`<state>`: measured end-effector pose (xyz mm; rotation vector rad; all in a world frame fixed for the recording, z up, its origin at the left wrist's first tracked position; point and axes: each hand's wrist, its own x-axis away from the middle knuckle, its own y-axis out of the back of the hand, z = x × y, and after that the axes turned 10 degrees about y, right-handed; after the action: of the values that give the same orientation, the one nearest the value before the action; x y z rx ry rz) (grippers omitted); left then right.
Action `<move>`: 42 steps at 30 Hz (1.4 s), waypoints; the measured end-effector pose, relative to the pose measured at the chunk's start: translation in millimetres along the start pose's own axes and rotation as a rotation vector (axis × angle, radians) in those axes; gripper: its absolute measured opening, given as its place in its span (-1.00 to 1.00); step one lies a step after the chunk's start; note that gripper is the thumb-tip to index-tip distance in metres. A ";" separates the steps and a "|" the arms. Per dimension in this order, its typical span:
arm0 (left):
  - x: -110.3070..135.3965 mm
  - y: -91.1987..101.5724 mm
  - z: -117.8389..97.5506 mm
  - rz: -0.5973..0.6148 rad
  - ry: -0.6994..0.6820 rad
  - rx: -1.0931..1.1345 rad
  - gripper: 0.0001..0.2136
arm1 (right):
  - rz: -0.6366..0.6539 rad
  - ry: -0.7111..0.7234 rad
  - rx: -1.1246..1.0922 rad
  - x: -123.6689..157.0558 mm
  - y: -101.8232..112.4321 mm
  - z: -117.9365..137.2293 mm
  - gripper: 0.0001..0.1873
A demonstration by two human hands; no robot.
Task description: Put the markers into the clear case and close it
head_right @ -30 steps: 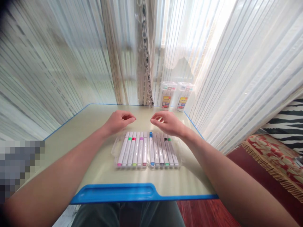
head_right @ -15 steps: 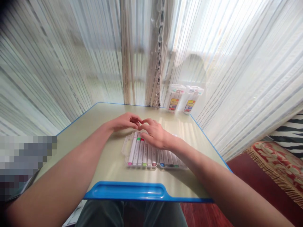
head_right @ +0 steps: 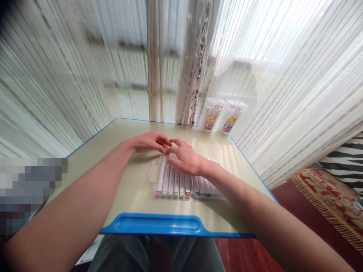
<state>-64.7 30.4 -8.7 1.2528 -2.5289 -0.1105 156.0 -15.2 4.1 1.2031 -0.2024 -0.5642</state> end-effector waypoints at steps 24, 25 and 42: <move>2.4 -0.1 -2.2 -0.008 0.017 -0.018 -0.72 | -0.086 -0.045 0.007 0.5 2.6 -3.1 -0.74; 2.5 -0.2 -2.5 -0.010 0.017 -0.019 -0.72 | -0.089 -0.052 0.018 0.8 2.8 -2.9 -0.74; 0.6 2.5 -1.5 -0.005 0.037 -0.039 -0.72 | -0.144 -0.094 0.131 2.4 3.8 -6.2 -0.72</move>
<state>-66.5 31.6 -6.5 1.2345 -2.4800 -0.1360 162.0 -10.4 5.1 1.3259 -0.2364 -0.7430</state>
